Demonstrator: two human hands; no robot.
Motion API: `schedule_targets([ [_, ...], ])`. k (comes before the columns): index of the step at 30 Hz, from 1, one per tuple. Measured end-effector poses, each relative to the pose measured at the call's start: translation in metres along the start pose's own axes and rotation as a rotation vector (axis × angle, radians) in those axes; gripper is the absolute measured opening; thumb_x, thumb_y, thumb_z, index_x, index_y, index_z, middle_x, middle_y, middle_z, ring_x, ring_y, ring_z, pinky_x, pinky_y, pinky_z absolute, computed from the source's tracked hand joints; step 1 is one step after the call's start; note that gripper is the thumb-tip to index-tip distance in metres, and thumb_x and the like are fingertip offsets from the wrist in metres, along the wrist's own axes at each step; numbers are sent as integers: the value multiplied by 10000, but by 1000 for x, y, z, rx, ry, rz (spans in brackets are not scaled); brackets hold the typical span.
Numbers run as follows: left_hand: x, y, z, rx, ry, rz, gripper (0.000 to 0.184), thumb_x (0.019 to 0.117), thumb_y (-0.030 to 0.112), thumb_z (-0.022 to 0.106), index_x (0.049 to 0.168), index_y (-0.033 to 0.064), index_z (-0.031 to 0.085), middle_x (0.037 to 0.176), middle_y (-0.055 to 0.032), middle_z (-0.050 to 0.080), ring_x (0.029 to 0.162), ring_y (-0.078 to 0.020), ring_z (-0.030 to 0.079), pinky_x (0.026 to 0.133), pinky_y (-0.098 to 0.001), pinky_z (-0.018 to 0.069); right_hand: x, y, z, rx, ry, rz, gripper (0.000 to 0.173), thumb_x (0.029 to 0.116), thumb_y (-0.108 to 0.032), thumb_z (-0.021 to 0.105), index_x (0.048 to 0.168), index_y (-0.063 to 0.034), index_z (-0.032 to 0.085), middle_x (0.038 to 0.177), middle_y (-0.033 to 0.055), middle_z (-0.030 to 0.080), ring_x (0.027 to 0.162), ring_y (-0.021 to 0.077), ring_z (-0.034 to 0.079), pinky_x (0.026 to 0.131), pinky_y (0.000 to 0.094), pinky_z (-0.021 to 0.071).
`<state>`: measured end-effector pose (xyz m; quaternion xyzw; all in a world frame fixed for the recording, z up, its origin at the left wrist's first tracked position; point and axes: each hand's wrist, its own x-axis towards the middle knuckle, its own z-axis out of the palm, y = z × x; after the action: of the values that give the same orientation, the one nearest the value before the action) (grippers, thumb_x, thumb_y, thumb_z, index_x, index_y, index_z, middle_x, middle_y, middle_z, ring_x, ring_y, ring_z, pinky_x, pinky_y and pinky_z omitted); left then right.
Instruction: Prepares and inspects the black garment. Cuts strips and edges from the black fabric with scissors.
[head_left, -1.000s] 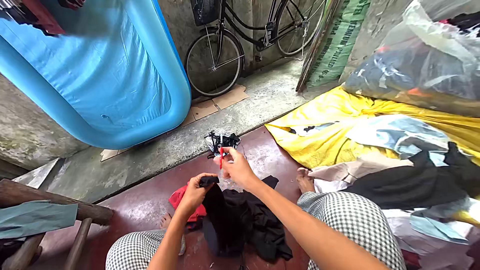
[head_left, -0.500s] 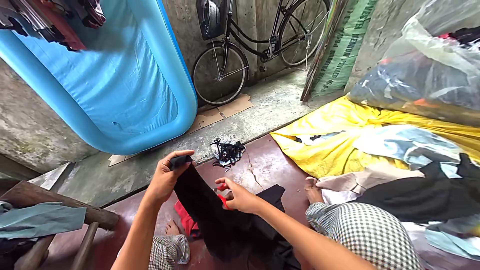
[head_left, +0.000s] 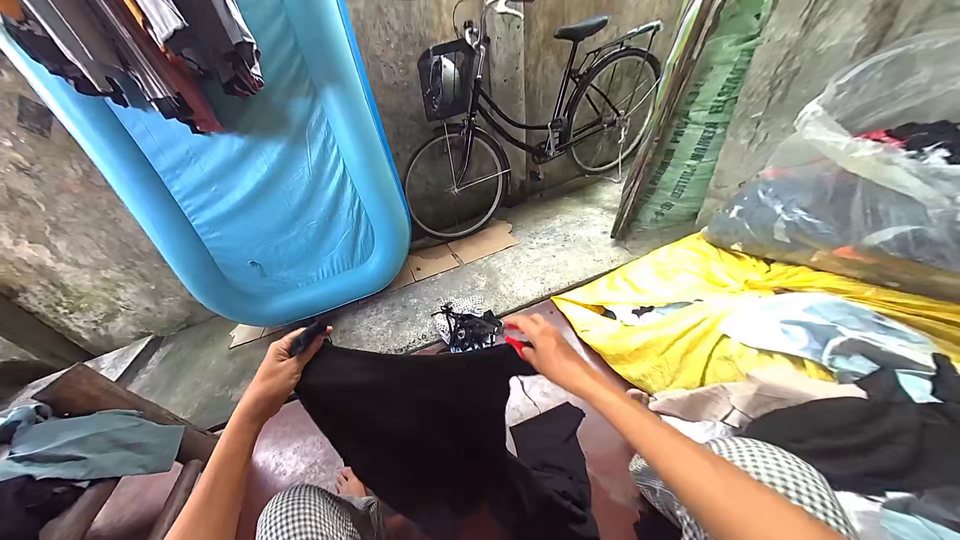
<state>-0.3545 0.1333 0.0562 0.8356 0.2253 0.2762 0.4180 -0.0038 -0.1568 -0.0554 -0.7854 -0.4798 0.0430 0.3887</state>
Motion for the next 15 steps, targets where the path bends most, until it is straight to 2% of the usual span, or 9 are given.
schedule_targets([
  [3,3,-16,-1,-31,-2,-9,196,1016,167,633,1174,129,742,1055,-40,748,899,-151,706,823,-356,594,30,-27,-51,-96,98,-76,506,856,95,692,1340,-31,617,1266,288,581,1067,468,636,884,633,543],
  [6,11,-11,1,-71,37,-4,195,987,116,667,1170,85,726,1066,-60,744,929,-171,709,847,-380,595,64,-60,-95,-200,157,-193,497,857,112,675,1332,-25,620,1251,302,575,1057,471,642,870,619,550],
  [8,15,2,-2,-82,93,14,242,1000,121,646,1234,91,700,1107,-60,741,941,-164,713,848,-378,596,82,-86,-121,-265,178,-269,495,867,109,673,1339,-31,615,1256,304,569,1054,472,644,864,613,554],
  [10,19,20,-8,-70,149,29,273,1012,64,603,1277,86,663,1149,-74,715,945,-160,689,831,-373,578,98,-112,-146,-323,198,-329,488,868,115,669,1330,-29,614,1247,302,565,1040,470,646,854,611,555],
  [13,39,41,-18,-117,227,37,257,1012,-30,540,1219,40,676,1135,-102,708,908,-179,684,774,-381,581,115,-145,-178,-417,217,-377,515,861,132,656,1345,-34,599,1254,309,550,1026,482,645,845,617,554],
  [15,47,56,-24,-189,254,30,258,995,-87,513,1164,17,678,1109,-103,706,890,-173,684,778,-365,587,122,-164,-195,-466,220,-390,483,885,110,657,1341,-32,591,1250,306,541,1024,488,640,844,619,550],
])
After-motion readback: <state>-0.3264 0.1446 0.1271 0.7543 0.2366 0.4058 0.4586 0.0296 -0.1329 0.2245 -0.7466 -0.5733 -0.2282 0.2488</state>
